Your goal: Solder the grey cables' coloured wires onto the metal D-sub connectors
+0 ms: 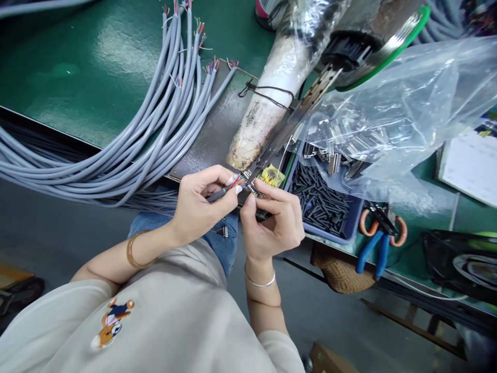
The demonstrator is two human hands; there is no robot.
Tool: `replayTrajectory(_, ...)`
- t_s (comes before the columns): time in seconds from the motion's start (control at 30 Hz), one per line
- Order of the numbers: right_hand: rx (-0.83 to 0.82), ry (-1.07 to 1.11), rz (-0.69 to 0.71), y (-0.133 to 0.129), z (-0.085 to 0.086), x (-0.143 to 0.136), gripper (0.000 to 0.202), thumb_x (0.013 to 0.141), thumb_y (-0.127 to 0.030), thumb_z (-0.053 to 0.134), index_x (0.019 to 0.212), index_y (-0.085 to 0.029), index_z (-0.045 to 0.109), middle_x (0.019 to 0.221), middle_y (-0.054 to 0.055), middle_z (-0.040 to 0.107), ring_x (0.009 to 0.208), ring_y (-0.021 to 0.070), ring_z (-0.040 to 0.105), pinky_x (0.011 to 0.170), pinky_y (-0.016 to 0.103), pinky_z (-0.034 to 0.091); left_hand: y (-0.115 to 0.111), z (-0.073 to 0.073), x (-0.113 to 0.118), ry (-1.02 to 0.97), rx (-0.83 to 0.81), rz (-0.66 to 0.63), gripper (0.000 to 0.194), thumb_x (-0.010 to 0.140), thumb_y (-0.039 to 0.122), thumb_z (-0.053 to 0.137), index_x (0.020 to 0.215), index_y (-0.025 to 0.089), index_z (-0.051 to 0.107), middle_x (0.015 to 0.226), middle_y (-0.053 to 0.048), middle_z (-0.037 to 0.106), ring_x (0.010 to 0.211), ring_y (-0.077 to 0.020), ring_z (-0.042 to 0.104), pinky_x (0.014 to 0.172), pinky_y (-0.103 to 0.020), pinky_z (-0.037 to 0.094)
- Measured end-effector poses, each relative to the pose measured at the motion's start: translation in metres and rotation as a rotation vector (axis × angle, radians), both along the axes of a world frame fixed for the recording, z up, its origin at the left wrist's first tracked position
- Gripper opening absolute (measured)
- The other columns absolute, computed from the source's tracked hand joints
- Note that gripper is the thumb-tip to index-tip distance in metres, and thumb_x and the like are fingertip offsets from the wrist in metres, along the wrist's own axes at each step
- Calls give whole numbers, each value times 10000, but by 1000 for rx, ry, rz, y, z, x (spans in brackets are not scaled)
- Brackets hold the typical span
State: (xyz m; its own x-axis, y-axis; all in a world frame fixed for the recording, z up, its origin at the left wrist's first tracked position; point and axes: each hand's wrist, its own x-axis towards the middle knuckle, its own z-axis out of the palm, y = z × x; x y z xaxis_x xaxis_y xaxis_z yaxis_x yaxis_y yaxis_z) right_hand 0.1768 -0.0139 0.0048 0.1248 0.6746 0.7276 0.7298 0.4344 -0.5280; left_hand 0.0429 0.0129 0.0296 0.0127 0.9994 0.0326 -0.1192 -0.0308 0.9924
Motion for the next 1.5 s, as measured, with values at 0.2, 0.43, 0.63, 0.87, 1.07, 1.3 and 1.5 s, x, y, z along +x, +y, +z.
replayTrajectory(0.2, 65, -137, 6, -5, -6, 1, 152, 870, -147, 722, 862, -243, 605, 1055, 27, 807, 865, 158, 782, 724, 283, 660, -1, -4, -3, -10, -45, -48, 132, 742, 150, 750, 685, 159, 630, 725, -18, 676, 586, -80, 549, 491, -164, 430)
replayTrajectory(0.43, -64, 68, 44, -6, -6, 2, 165, 888, -111, 702, 852, -229, 593, 978, 17, 796, 864, 150, 772, 755, 293, 642, -6, -8, -6, -28, -90, -87, 106, 801, 202, 748, 764, 155, 660, 695, -4, 634, 510, -54, 476, 452, -169, 379)
replayTrajectory(0.63, -36, 0, 10, -6, -3, -1, 162, 878, -115, 726, 847, -224, 610, 1015, 34, 802, 868, 149, 765, 761, 287, 624, -8, -12, 0, 128, 111, 32, 79, 815, 148, 703, 744, 153, 668, 699, -7, 638, 598, -73, 556, 522, -164, 424)
replayTrajectory(0.87, -60, 73, 25, -4, -3, -3, 165, 892, -123, 709, 840, -234, 599, 1000, 24, 792, 860, 162, 760, 732, 314, 617, -7, -11, 2, 164, 133, 72, 100, 812, 158, 693, 723, 163, 649, 698, -11, 639, 656, -96, 606, 543, -161, 455)
replayTrajectory(1.07, -52, 103, 32, -2, -4, -2, 184, 876, -127, 736, 813, -229, 596, 995, 29, 790, 841, 152, 748, 715, 301, 606, -7, -15, 3, 172, 182, 59, 116, 838, 138, 686, 743, 164, 624, 714, -1, 629, 646, -86, 584, 566, -166, 458)
replayTrajectory(1.3, -49, 83, 18, 0, -1, -1, 168, 864, -144, 765, 823, -236, 630, 998, 26, 791, 848, 159, 746, 723, 316, 617, -3, -11, 4, 161, 206, 66, 119, 845, 133, 675, 742, 170, 631, 685, 9, 616, 639, -84, 586, 560, -166, 457)
replayTrajectory(1.5, -22, 9, 0, -1, -1, -3, 157, 866, -154, 764, 839, -244, 639, 1039, 22, 791, 876, 156, 761, 744, 300, 637, -1, -7, 1, 124, 149, 39, 98, 811, 149, 696, 732, 169, 641, 669, 6, 619, 609, -87, 574, 523, -168, 447)
